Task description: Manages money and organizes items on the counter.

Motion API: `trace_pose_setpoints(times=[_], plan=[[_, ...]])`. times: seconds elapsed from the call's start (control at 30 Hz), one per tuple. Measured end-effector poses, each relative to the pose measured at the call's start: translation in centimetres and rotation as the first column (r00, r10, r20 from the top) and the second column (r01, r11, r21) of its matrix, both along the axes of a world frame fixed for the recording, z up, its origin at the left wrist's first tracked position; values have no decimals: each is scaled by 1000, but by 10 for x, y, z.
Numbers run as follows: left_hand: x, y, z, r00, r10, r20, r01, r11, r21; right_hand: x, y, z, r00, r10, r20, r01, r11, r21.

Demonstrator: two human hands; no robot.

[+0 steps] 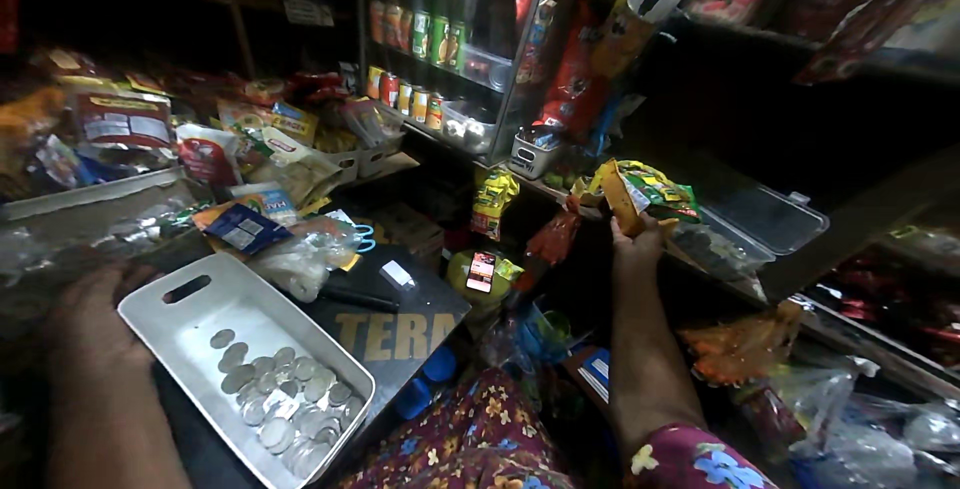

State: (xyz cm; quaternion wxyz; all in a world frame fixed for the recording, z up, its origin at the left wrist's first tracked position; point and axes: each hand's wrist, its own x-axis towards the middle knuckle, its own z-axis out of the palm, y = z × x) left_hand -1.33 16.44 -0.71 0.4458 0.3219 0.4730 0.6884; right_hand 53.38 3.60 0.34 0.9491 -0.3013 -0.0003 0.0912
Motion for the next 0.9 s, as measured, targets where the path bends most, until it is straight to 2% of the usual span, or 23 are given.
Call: trace_pose_setpoints(times=[0.3, 0.37, 0.43, 0.47, 0.53, 0.6, 0.67, 0.73, 0.83, 0.9], plan=[[-1, 1, 2, 1000, 0, -15, -1, 998, -55, -22, -8, 7, 1000, -18, 16, 19, 999, -38], [-8, 13, -11, 1000, 5, 0, -5, 1000, -18, -20, -12, 7, 998, -20, 53, 22, 999, -49], [-28, 31, -40, 997, -77, 19, 74, 991, 109, 0, -14, -1, 997, -22, 70, 23, 1000, -4], [-27, 30, -39, 998, -66, 13, 65, 993, 96, 8, -17, -2, 997, -22, 72, 21, 1000, 6], [-6, 13, -12, 1000, 29, 8, -29, 999, -20, 15, -23, 0, 996, -10, 85, 11, 1000, -14], [-6, 11, -10, 1000, 10, 8, -9, 1000, -13, 15, -32, 4, 994, 12, 104, -6, 999, -50], [-22, 29, -37, 999, -40, 12, 39, 995, 88, 11, -44, 5, 989, 50, 142, -38, 996, -84], [-27, 34, -45, 997, -74, 5, 73, 989, 132, 3, -59, 5, 969, 117, 219, -89, 987, -134], [-24, 32, -40, 999, -33, 14, 32, 997, 63, -20, -81, 7, 936, 179, 304, -129, 976, -177], [-22, 31, -36, 1000, -12, 8, 12, 1000, 26, -28, -90, 12, 951, 199, 238, -175, 977, -119]])
